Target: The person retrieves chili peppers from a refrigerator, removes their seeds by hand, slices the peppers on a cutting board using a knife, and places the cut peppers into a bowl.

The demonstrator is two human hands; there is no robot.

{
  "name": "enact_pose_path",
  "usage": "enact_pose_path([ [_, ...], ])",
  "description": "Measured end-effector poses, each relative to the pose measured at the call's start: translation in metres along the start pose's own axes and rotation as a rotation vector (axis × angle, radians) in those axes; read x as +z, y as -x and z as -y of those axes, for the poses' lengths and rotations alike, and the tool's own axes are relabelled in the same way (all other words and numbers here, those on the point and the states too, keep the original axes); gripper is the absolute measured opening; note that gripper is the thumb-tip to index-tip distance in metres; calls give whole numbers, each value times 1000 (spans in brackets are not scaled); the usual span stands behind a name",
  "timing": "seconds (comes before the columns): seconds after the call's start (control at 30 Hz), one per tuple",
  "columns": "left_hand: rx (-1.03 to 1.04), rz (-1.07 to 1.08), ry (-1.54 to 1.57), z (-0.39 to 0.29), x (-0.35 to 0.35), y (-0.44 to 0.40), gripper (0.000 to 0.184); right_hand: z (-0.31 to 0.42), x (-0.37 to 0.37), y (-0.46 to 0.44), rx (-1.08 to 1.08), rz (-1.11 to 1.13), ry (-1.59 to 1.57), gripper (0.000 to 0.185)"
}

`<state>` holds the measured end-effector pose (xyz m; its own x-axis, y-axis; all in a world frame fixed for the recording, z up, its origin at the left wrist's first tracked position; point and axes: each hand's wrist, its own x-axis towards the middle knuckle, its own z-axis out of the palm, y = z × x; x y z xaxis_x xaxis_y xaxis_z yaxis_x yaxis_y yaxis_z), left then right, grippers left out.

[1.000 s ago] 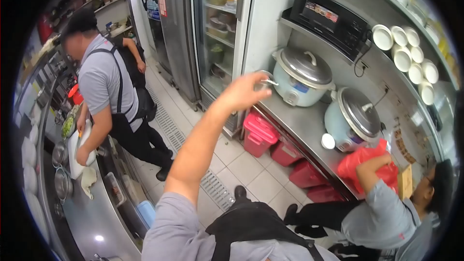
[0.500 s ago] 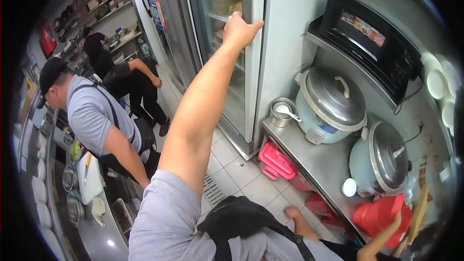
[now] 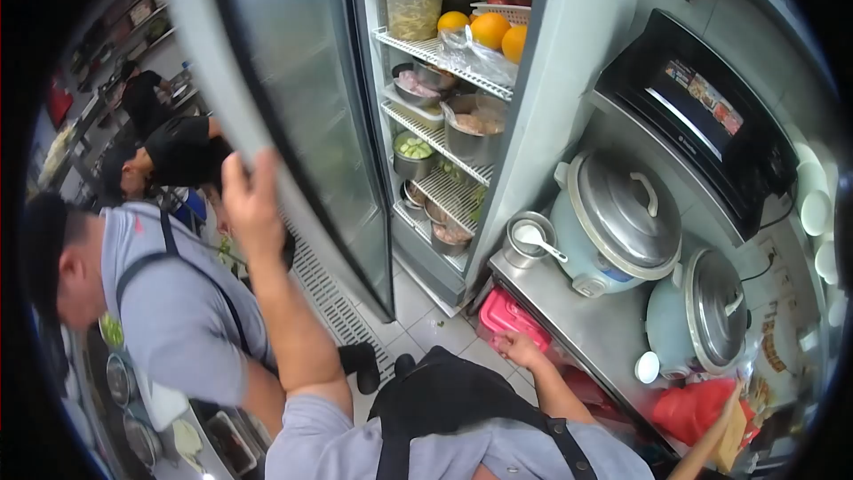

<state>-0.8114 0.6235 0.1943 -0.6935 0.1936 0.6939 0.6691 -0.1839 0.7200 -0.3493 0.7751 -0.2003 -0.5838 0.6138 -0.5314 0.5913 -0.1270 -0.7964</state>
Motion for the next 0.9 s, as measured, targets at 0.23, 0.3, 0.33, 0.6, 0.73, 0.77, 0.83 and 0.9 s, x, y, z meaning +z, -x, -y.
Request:
enact_pose_path([
  [0.23,-45,-510,115,142,-88,-76,59,-10,7,-9,113,6,-137,51],
  [0.3,-130,-556,243,131,-82,-89,63,29,-2,-6,126,-3,-92,49],
  [0.33,-117,-598,203,129,-77,-94,64,55,-6,-11,124,-5,-68,49],
  [0.6,592,-695,-286,109,10,-82,42,215,-60,-54,-284,109,-93,50],
  [0.73,290,37,109,80,134,-92,45,288,-73,-61,-457,147,-99,49],
  [0.77,282,151,87,76,167,-105,49,306,-75,-60,-507,156,-79,49],
  [0.83,275,385,48,68,236,-141,60,333,-77,-60,-592,149,-49,48],
  [0.9,333,555,-32,64,304,-177,67,357,-80,-60,-642,128,-4,49],
])
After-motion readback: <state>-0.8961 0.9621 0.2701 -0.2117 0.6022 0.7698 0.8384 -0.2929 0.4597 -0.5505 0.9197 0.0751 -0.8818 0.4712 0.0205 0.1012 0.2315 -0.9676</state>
